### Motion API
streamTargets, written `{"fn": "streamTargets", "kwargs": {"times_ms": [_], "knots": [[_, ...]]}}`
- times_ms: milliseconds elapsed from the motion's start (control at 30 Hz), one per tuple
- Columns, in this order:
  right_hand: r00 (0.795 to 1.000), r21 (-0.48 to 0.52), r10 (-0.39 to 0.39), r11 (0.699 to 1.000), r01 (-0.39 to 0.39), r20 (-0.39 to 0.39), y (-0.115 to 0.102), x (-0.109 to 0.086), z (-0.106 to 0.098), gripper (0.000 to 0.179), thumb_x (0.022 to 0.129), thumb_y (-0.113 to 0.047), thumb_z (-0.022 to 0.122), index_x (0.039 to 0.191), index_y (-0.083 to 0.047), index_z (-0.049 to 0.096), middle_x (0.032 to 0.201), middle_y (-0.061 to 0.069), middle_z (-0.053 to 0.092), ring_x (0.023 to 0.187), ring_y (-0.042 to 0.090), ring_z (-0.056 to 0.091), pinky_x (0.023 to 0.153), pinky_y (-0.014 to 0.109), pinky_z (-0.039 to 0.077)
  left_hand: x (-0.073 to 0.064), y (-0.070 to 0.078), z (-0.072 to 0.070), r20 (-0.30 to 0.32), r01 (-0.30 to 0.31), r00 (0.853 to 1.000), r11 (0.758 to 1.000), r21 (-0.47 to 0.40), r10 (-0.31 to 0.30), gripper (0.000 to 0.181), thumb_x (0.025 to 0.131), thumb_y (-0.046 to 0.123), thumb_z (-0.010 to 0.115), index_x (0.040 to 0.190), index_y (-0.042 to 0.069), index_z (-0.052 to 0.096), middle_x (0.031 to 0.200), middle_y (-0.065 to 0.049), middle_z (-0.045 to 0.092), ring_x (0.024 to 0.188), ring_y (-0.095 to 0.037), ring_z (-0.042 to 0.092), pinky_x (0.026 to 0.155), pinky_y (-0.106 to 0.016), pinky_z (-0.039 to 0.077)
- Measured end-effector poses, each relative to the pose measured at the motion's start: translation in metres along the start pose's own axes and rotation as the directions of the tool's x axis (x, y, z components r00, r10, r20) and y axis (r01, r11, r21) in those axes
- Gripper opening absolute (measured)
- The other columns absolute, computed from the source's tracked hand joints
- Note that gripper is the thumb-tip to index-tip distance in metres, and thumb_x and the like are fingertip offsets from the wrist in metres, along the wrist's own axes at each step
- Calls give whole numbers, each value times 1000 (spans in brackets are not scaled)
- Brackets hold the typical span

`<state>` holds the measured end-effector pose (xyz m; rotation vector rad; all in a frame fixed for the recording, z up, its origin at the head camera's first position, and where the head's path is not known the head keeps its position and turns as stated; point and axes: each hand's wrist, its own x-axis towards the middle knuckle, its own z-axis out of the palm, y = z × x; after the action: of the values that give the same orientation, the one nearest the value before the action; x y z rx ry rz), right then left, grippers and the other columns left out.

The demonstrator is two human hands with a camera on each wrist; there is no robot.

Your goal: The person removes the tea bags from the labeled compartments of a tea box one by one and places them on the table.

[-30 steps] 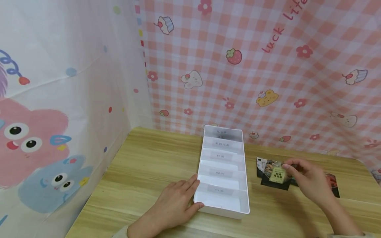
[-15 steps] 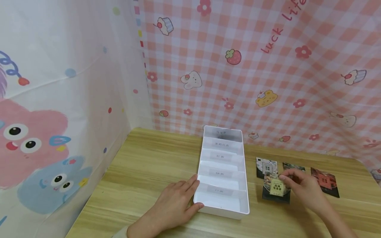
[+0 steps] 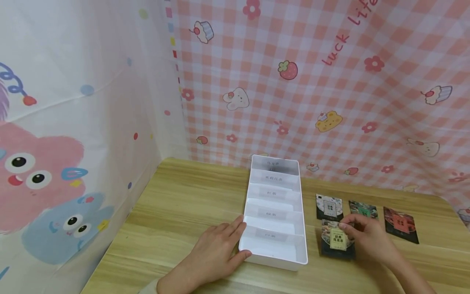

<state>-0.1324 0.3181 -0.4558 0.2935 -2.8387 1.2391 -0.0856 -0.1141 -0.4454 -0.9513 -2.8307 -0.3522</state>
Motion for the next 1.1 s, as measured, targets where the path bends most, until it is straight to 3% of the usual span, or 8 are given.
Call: {"fn": "streamTargets", "kwargs": {"times_ms": [267, 533, 900, 1100], "knots": [[997, 25, -1, 1000, -1, 78, 10, 3, 4, 5, 101, -10, 70, 101, -5, 70, 74, 2, 59, 59, 14, 51, 51, 31, 43, 0, 0, 0, -3, -2, 1000, 1000, 5, 2, 69, 107, 57, 50, 149, 3, 57, 158, -12, 51, 123, -29, 65, 96, -48, 55], [980, -26, 93, 996, -90, 174, 16, 7, 9, 12, 101, -20, 71, 103, -7, 70, 74, 2, 60, 62, 12, 52, 54, 29, 42, 0, 0, 0, -1, -2, 1000, 1000, -2, 2, 69, 107, 57, 49, 149, 3, 57, 157, -12, 51, 124, -29, 65, 96, -48, 55], [982, -161, 96, 985, -70, 162, 19, 9, 15, 11, 99, -21, 75, 103, -10, 72, 79, -3, 62, 67, 8, 50, 59, 27, 43, 0, 0, 0, -5, 0, 1000, 1000, 8, 0, 69, 107, 57, 50, 149, 3, 57, 158, -12, 51, 125, -28, 64, 98, -47, 54], [983, -168, 80, 984, -51, 168, 18, 10, 12, 10, 99, -18, 74, 104, -9, 72, 85, -3, 68, 73, 7, 63, 61, 27, 52, -1, -1, 0, -8, -5, 1000, 1000, 5, 5, 69, 107, 57, 49, 149, 3, 57, 158, -11, 51, 125, -28, 64, 97, -47, 55]]}}
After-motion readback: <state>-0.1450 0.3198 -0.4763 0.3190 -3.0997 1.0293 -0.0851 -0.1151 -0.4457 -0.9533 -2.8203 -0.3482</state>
